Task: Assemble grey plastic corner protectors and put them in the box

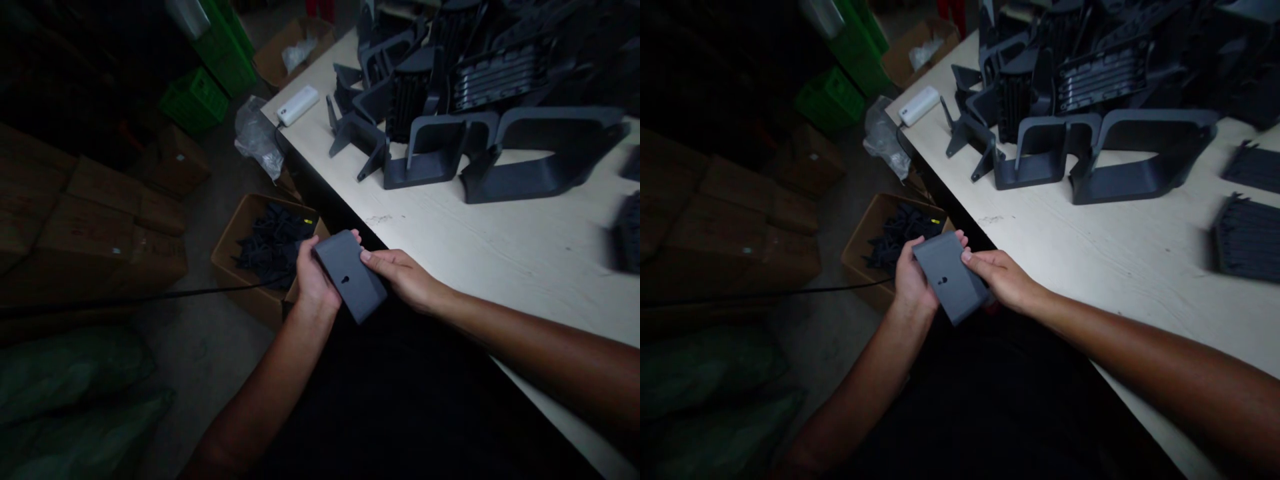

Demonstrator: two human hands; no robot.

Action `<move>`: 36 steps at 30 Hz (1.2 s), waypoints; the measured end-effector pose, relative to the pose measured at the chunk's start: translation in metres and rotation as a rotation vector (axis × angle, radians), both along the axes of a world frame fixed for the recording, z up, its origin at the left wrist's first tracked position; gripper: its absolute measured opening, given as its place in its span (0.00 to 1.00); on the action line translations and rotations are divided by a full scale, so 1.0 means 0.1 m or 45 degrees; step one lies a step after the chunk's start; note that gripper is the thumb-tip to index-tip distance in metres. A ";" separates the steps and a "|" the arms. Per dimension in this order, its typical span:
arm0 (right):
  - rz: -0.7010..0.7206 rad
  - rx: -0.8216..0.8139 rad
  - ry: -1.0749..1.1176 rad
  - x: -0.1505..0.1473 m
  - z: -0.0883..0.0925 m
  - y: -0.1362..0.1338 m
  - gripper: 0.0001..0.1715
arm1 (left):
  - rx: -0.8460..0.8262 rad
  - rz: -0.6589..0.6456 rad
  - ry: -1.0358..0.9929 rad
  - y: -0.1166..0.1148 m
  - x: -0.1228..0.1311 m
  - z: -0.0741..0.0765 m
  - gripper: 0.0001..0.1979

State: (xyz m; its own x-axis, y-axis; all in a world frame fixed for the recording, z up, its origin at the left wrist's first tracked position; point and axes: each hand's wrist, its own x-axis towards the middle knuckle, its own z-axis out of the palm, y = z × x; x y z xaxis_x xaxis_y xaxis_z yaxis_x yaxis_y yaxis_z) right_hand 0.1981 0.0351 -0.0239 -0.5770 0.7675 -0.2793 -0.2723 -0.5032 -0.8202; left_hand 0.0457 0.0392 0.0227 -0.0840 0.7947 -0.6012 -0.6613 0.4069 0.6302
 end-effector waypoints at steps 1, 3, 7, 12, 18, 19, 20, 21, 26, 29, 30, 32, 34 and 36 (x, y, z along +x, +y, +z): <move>0.000 -0.032 0.021 -0.03 -0.03 0.01 0.30 | -0.004 0.021 0.008 0.02 0.00 -0.01 0.31; 0.014 -0.095 0.049 -0.08 -0.08 0.04 0.33 | -0.017 0.084 0.010 0.04 0.01 -0.02 0.32; 0.013 -0.201 0.058 -0.12 -0.18 0.08 0.35 | -0.044 0.155 -0.023 0.06 0.02 -0.08 0.32; 0.044 -0.246 0.089 -0.12 -0.18 0.10 0.34 | -0.014 0.148 -0.027 0.01 -0.06 -0.21 0.31; 0.052 -0.270 0.039 -0.08 -0.17 0.10 0.32 | -0.025 0.099 -0.042 -0.14 -0.19 -0.34 0.22; 0.055 -0.255 0.022 -0.07 -0.18 0.10 0.33 | -0.016 0.098 -0.047 -0.17 -0.22 -0.35 0.20; 0.063 -0.232 0.004 -0.07 -0.18 0.09 0.33 | 0.001 0.094 -0.050 -0.21 -0.24 -0.36 0.18; 0.074 -0.204 -0.009 -0.07 -0.18 0.08 0.33 | 0.024 0.082 -0.053 -0.24 -0.26 -0.37 0.18; 0.086 -0.085 -0.086 -0.04 -0.12 0.05 0.33 | 0.121 -0.051 -0.027 -0.36 -0.44 -0.54 0.21; 0.088 -0.059 -0.212 0.00 -0.10 0.03 0.33 | 0.227 -0.068 0.219 -0.39 -0.59 -0.68 0.18; 0.110 -0.047 -0.258 0.01 -0.11 0.03 0.33 | 0.255 -0.091 0.299 -0.40 -0.64 -0.71 0.18; 0.193 0.002 -0.340 0.03 -0.13 0.01 0.32 | 0.286 -0.212 0.409 -0.41 -0.72 -0.73 0.20; 0.292 0.065 -0.388 0.04 -0.17 -0.01 0.31 | 0.314 -0.478 0.494 -0.40 -0.76 -0.70 0.21; 0.339 0.100 -0.403 0.04 -0.19 -0.03 0.30 | 0.380 -0.812 0.594 -0.38 -0.79 -0.64 0.17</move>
State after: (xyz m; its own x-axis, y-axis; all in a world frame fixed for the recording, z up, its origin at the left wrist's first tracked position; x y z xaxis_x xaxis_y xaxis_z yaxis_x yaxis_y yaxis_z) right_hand 0.2018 0.0323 -0.0426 -0.6532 0.6290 -0.4215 0.1305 -0.4548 -0.8810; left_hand -0.0329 0.0008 -0.0416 0.2472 0.8941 -0.3734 -0.0062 0.3868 0.9222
